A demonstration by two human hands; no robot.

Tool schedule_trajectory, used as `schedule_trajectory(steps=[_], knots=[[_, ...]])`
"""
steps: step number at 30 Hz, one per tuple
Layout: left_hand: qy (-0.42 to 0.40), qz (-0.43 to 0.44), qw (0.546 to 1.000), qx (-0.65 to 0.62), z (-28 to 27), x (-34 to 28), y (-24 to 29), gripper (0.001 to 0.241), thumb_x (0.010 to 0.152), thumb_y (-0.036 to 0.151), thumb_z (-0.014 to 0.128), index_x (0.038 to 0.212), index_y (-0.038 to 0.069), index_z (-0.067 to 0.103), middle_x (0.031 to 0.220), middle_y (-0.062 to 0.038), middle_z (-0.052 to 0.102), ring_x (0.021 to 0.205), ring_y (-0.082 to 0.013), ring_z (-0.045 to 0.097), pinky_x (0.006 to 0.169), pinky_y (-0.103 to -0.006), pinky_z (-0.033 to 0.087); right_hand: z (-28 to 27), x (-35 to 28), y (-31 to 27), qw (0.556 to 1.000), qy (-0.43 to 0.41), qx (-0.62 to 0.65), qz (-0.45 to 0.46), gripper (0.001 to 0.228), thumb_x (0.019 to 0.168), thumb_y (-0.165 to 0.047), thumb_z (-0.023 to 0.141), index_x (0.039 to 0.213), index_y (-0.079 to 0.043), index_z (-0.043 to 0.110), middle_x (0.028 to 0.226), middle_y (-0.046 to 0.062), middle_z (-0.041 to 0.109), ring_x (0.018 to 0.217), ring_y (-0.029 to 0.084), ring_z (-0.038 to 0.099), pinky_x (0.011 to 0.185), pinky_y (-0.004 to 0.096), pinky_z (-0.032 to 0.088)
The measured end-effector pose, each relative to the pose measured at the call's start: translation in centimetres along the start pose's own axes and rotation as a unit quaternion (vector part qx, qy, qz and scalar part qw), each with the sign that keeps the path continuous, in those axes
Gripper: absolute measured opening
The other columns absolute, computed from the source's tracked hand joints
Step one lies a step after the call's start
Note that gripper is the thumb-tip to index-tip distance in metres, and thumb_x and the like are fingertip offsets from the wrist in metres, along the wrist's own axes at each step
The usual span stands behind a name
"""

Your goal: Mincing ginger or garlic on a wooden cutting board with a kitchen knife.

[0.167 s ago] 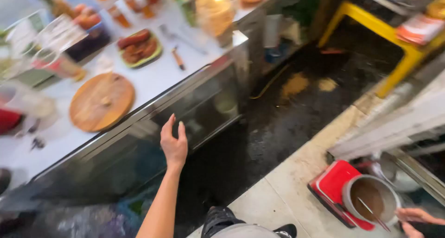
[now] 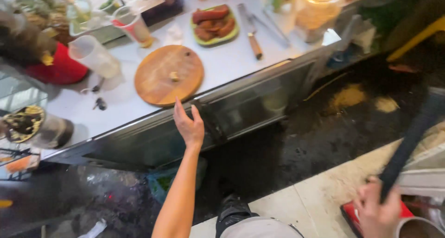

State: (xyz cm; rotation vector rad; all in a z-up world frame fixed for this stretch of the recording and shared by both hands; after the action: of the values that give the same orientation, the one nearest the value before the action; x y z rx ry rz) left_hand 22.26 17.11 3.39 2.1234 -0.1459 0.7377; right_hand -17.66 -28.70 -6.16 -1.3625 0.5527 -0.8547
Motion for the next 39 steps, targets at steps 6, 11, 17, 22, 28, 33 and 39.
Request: schedule_trajectory(steps=[6,11,17,22,28,33,39], knots=[[-0.011,-0.065,0.994,0.089,-0.2,9.4,-14.7,0.068,0.099,0.023,0.059,0.155,-0.005,0.033,0.155,-0.028,0.044,0.145,-0.0427,0.038,0.119,-0.0583,0.022,39.7,-1.4,-4.3,0.966,-0.238,-0.099,0.004,0.029,0.103,-0.018,0.063,0.125,-0.002,0.056,0.087,0.001,0.062,0.070,0.006,0.055,0.060,0.023,0.048],[-0.034,-0.108,0.986,0.125,1.6,13.0,-18.9,0.063,0.098,0.023,0.054,0.153,-0.003,0.038,0.156,-0.023,0.046,0.150,-0.0385,0.035,0.126,-0.0598,0.014,56.2,-0.5,-1.4,0.876,-0.365,-0.312,-0.035,0.035,0.106,-0.024,0.070,0.137,-0.008,0.062,0.082,0.017,0.071,0.072,0.023,0.064,0.067,0.035,0.055],[0.002,-0.097,0.983,0.156,1.2,13.5,-18.5,0.057,0.103,0.018,0.048,0.153,-0.006,0.038,0.155,-0.024,0.048,0.150,-0.0397,0.038,0.129,-0.0550,0.017,62.8,0.6,-7.8,0.843,-0.358,-0.227,-0.331,0.056,0.112,-0.015,0.059,0.163,-0.011,0.036,0.100,0.024,0.071,0.079,0.033,0.073,0.072,0.040,0.056],[0.042,-0.096,0.988,0.118,1.1,13.9,-17.7,0.056,0.106,0.014,0.045,0.156,-0.009,0.034,0.154,-0.026,0.050,0.147,-0.0383,0.044,0.127,-0.0522,0.022,65.4,2.2,1.4,0.690,-0.468,-0.533,-0.146,0.061,0.103,-0.035,0.055,0.160,-0.032,0.034,0.071,0.025,0.070,0.066,0.048,0.068,0.063,0.058,0.053],[0.010,-0.065,0.990,0.127,1.5,15.3,-15.9,0.047,0.104,0.018,0.052,0.144,-0.006,0.050,0.145,-0.022,0.060,0.142,-0.0361,0.050,0.126,-0.0523,0.023,65.5,4.1,2.5,0.708,-0.481,-0.494,-0.151,0.063,0.100,-0.038,0.054,0.159,-0.035,0.033,0.071,0.027,0.069,0.066,0.049,0.068,0.061,0.059,0.053],[0.009,-0.097,0.989,0.114,1.7,14.0,-16.5,0.047,0.103,0.011,0.050,0.148,-0.005,0.050,0.143,-0.021,0.062,0.141,-0.0356,0.052,0.128,-0.0520,0.024,65.1,4.7,-7.4,0.823,-0.406,-0.304,-0.256,0.054,0.112,-0.037,0.048,0.162,-0.029,0.030,0.087,0.028,0.070,0.073,0.044,0.071,0.065,0.055,0.056],[0.027,-0.046,0.990,0.129,1.7,15.3,-15.2,0.055,0.099,0.006,0.047,0.152,-0.005,0.042,0.148,-0.023,0.058,0.142,-0.0367,0.050,0.125,-0.0512,0.028,65.6,3.4,2.9,0.662,-0.505,-0.541,-0.118,0.066,0.101,-0.043,0.049,0.161,-0.036,0.024,0.077,0.028,0.071,0.070,0.050,0.069,0.065,0.062,0.054]])
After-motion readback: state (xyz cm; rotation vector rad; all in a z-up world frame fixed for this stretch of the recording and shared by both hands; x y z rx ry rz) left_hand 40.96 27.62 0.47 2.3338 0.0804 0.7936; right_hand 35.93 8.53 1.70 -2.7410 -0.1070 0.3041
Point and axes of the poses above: each hand's wrist, its own x-axis towards the middle knuckle, its own z-axis out of the palm, y = z × x, the point moved 10 cm from there along x, towards the middle knuckle
